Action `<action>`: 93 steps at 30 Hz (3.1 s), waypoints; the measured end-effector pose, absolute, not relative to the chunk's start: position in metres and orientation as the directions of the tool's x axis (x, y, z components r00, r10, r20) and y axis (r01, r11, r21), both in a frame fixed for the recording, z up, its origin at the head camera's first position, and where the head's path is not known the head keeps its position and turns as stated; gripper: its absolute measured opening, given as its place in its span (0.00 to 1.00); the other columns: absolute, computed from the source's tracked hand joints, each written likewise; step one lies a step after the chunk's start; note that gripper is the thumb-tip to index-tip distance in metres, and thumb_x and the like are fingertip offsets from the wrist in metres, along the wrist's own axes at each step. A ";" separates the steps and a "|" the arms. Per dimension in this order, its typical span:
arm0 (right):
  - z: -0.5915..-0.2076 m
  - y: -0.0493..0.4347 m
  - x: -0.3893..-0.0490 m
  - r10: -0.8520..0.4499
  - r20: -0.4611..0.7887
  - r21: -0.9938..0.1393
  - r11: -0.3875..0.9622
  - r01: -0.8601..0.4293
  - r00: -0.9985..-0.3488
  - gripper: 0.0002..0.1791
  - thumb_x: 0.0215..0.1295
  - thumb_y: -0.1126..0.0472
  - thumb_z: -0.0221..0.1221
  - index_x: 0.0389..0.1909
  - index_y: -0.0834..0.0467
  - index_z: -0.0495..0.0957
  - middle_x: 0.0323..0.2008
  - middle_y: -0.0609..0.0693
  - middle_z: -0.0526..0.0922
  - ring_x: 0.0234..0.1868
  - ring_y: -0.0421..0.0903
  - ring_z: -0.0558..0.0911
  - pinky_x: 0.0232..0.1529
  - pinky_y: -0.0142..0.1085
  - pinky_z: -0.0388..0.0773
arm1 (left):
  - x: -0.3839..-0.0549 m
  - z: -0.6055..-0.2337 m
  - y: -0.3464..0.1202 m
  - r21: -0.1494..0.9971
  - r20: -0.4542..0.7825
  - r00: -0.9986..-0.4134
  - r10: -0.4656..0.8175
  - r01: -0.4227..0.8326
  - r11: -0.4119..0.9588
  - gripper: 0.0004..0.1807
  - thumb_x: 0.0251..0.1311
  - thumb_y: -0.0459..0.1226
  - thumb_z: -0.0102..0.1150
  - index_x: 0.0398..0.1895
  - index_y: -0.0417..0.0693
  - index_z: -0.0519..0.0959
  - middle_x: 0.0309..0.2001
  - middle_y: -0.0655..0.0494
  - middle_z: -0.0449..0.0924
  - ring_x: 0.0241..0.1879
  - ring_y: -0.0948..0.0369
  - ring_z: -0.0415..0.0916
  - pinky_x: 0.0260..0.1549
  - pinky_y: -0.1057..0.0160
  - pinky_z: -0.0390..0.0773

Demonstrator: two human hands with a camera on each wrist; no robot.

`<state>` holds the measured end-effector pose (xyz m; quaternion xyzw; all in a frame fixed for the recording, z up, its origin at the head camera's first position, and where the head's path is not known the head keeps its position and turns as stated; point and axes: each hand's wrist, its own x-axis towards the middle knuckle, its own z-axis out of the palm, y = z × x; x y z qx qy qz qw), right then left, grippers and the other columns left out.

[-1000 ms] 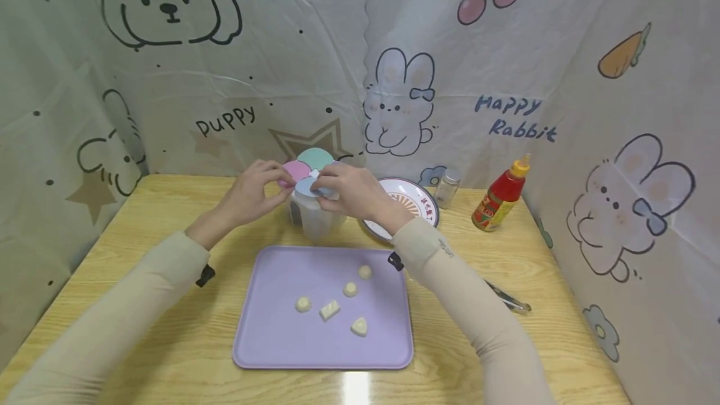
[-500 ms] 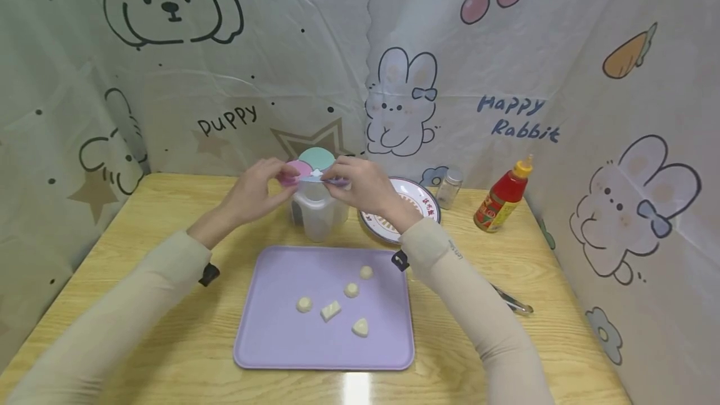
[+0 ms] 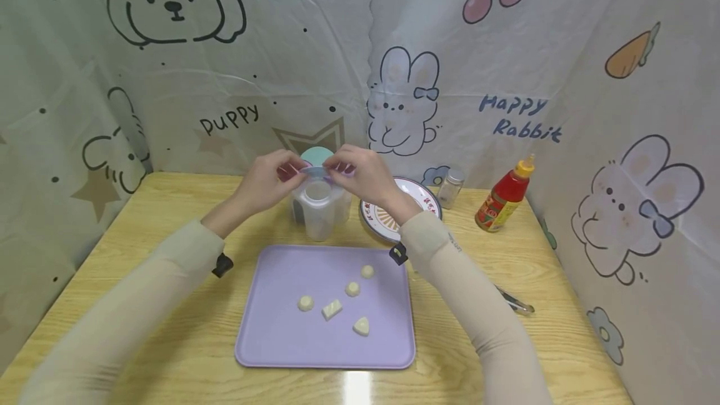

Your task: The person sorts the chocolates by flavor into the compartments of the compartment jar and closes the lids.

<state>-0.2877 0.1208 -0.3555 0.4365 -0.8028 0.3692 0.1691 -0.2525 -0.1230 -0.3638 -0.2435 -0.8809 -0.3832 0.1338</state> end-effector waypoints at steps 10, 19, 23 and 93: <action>-0.353 0.126 -0.282 -0.538 0.580 -0.478 0.383 -0.790 -0.612 0.08 0.64 0.71 0.68 0.44 0.63 0.88 0.40 0.57 0.89 0.37 0.50 0.88 0.41 0.40 0.89 | -0.258 -0.365 -0.125 0.644 0.404 -0.865 0.298 0.500 0.579 0.06 0.69 0.33 0.67 0.45 0.39 0.84 0.44 0.43 0.87 0.40 0.51 0.86 0.43 0.55 0.88; -0.361 0.166 -0.265 -0.512 0.566 -0.438 0.477 -0.762 -0.646 0.09 0.65 0.68 0.69 0.45 0.60 0.88 0.40 0.55 0.89 0.39 0.51 0.87 0.40 0.45 0.90 | -0.258 -0.363 -0.126 0.666 0.360 -0.890 0.280 0.455 0.591 0.05 0.70 0.33 0.65 0.44 0.40 0.85 0.44 0.44 0.88 0.41 0.51 0.86 0.45 0.54 0.87; -0.367 0.194 -0.251 -0.503 0.553 -0.403 0.536 -0.742 -0.664 0.10 0.64 0.67 0.71 0.46 0.59 0.88 0.39 0.55 0.88 0.41 0.53 0.87 0.40 0.46 0.89 | -0.257 -0.363 -0.126 0.669 0.349 -0.895 0.276 0.445 0.595 0.06 0.70 0.34 0.65 0.45 0.41 0.85 0.44 0.45 0.88 0.42 0.52 0.85 0.45 0.55 0.87; -0.406 0.360 -0.141 -0.402 0.118 -0.285 0.862 -0.419 -0.908 0.23 0.63 0.45 0.73 0.53 0.53 0.87 0.45 0.48 0.91 0.34 0.34 0.78 0.34 0.32 0.75 | -0.255 -0.364 -0.125 0.675 0.336 -0.901 0.275 0.434 0.596 0.06 0.72 0.35 0.64 0.46 0.42 0.84 0.45 0.46 0.88 0.42 0.52 0.85 0.46 0.54 0.87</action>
